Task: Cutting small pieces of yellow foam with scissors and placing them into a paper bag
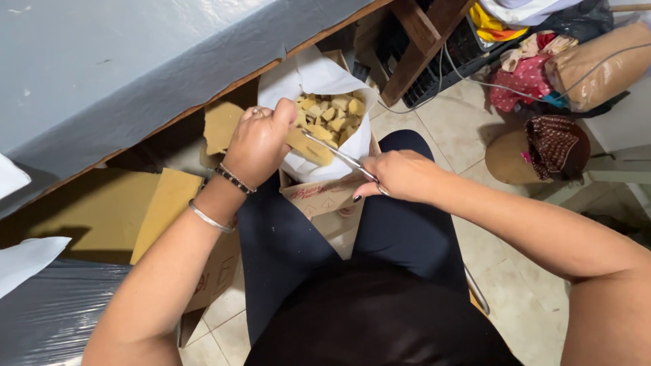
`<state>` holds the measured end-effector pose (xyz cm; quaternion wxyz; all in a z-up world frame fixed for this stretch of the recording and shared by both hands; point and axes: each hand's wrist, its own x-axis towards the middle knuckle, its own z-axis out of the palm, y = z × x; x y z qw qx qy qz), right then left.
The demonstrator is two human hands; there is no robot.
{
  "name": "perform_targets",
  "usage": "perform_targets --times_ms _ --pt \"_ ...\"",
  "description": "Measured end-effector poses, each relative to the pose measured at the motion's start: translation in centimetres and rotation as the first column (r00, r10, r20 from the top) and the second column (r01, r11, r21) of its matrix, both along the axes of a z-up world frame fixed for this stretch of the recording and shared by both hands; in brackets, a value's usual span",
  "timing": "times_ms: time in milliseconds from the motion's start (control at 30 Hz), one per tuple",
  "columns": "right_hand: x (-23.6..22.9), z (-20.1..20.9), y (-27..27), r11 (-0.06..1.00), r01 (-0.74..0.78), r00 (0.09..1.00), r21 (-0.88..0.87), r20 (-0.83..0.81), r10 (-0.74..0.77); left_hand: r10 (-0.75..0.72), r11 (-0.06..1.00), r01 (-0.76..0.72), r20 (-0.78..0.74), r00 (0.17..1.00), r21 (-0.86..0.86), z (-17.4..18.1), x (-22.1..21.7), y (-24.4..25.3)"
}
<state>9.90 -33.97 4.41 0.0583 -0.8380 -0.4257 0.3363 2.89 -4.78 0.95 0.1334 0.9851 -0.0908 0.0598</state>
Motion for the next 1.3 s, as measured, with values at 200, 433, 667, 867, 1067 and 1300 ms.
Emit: perform_targets --times_ms 200,433,667,867,1067,1300 --pt "0.4 -0.9 -0.4 0.965 0.250 0.907 0.079 -0.368 -0.205 0.055 0.997 -0.049 -0.131 0.990 0.051 -0.7 0.5 0.7" --pt "0.4 4.2 0.4 0.987 0.026 1.000 -0.160 0.011 -0.025 0.107 0.990 -0.127 -0.271 0.957 -0.058 2.7 -0.4 1.7" --pt "-0.5 1.9 0.8 0.988 -0.089 0.953 -0.127 0.276 0.122 0.005 0.986 -0.064 -0.354 0.935 -0.156 3.4 -0.3 0.5" --pt "-0.9 1.1 0.7 0.997 -0.072 0.971 -0.012 0.227 0.073 0.090 0.983 -0.142 -0.375 0.923 -0.115 4.2 0.1 0.0" --pt "-0.1 -0.6 0.2 1.000 0.003 1.000 -0.002 -0.010 -0.003 0.136 0.987 -0.159 -0.483 0.865 -0.008 2.4 0.8 0.7" --pt "0.9 1.4 -0.6 0.981 0.139 0.955 0.137 -0.280 -0.097 0.231 0.961 -0.272 -0.425 0.875 -0.038 5.0 -2.1 1.8"
